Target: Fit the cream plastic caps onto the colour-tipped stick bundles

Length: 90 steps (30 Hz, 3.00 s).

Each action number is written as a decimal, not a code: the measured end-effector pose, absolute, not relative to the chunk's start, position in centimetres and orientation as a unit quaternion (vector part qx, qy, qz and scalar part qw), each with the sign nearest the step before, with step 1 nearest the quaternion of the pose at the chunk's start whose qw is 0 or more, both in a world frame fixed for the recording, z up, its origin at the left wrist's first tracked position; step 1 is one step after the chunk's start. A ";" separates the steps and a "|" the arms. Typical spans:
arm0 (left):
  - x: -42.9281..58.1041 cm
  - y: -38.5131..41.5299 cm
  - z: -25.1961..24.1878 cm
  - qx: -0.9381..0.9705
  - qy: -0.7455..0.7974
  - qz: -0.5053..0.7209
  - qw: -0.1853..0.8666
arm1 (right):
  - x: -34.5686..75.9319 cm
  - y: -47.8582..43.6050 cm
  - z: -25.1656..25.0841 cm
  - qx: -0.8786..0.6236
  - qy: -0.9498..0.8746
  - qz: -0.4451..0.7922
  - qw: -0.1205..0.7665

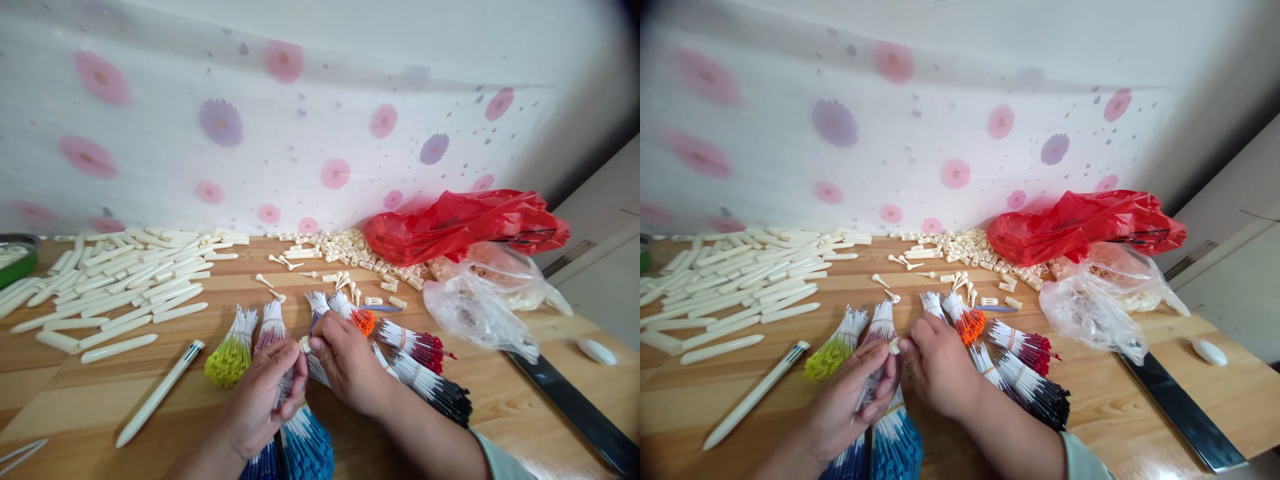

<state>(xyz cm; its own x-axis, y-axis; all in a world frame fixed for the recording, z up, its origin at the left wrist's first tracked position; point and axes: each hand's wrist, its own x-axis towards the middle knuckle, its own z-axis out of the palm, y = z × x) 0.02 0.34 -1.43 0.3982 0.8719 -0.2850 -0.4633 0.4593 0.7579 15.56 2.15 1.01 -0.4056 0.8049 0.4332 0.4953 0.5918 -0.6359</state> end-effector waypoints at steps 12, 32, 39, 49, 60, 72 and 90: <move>0.3 0.0 -1.6 0.327 0.355 0.437 0.759 | 15.3 2.0 0.6 -0.431 -0.779 0.247 0.382; 0.1 0.0 -1.9 0.326 0.344 0.435 0.766 | 15.5 1.9 0.9 -0.417 -0.795 0.231 0.377; 0.1 0.1 -1.9 0.339 0.357 0.435 0.754 | 15.5 1.9 1.3 -0.432 -0.772 0.300 0.357; 0.9 0.1 -1.3 0.385 0.414 0.472 0.676 | 13.9 2.5 0.7 -0.467 -0.638 0.485 0.375; -0.8 1.9 -0.6 0.135 0.353 0.518 0.767 | 20.9 15.6 1.8 -0.631 -0.769 0.102 0.019; -1.4 2.2 -0.6 0.129 0.318 0.526 0.778 | 12.2 23.0 -0.7 -0.508 -0.859 0.033 -0.057; -0.6 1.8 -0.9 0.193 0.342 0.510 0.765 | 11.7 8.0 3.2 -0.300 -0.782 0.470 0.281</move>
<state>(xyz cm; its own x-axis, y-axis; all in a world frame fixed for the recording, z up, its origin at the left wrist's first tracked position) -0.60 1.80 -0.86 0.2450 0.9130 -0.3262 -0.6487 0.4044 0.6447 11.67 7.97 3.16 -0.6627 0.7322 0.1572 0.2048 0.3791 -0.9024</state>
